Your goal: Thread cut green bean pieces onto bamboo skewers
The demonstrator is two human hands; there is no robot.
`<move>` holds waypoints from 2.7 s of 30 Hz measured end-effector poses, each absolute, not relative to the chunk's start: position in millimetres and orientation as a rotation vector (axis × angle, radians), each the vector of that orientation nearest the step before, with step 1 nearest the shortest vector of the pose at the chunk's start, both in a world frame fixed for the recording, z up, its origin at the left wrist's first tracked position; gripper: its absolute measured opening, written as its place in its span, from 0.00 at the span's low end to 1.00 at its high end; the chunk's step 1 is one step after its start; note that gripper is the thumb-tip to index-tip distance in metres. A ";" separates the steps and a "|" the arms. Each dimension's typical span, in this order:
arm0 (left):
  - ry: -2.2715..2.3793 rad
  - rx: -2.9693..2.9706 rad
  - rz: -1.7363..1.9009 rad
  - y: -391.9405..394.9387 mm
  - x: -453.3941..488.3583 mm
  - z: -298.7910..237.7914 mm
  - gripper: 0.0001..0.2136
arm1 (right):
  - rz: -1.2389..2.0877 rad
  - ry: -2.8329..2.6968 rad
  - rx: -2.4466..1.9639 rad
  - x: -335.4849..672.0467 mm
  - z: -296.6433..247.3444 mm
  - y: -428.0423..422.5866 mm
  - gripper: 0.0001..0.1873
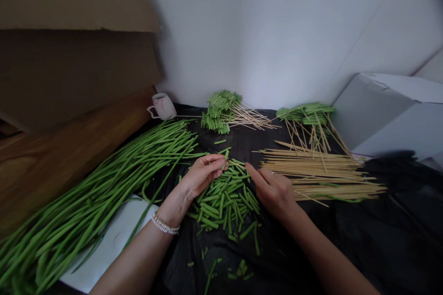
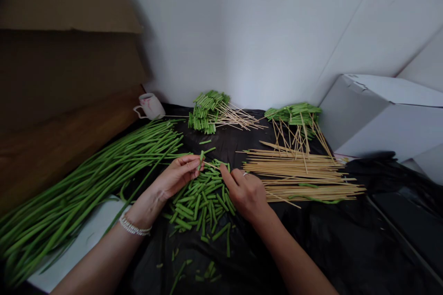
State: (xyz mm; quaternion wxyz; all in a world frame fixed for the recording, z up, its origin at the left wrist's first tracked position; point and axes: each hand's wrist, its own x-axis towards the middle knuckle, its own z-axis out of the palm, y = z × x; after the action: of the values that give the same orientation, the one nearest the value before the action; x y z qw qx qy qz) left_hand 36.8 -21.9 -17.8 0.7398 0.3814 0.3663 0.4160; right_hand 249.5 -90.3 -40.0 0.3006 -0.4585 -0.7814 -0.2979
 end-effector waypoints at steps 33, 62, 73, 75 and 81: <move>0.964 0.889 0.973 -27.0 42.8 -12.9 0.11 | -0.715 -2.110 -1.262 242.1 -43.2 -93.8 0.20; 0.894 1.081 0.915 -28.7 41.5 -14.2 0.10 | -0.717 -2.119 -1.268 237.6 -36.8 -95.6 0.16; 0.951 1.744 0.695 -20.8 23.7 -6.2 0.05 | -0.771 -1.945 -1.420 257.8 -41.6 -86.4 0.15; 0.913 1.863 0.616 -18.0 17.1 -6.4 0.04 | -0.770 -1.946 -1.417 257.0 -41.4 -86.5 0.15; 0.984 2.286 0.396 -12.8 2.8 -7.3 0.07 | -0.719 -1.974 -1.415 253.2 -39.3 -88.2 0.15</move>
State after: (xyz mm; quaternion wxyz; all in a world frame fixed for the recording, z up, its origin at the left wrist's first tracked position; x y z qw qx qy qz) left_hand 2.8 -12.8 -7.3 0.3058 0.8636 0.3719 0.1495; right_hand 253.2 -88.2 -39.3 0.2998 -0.5328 -0.7435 -0.2708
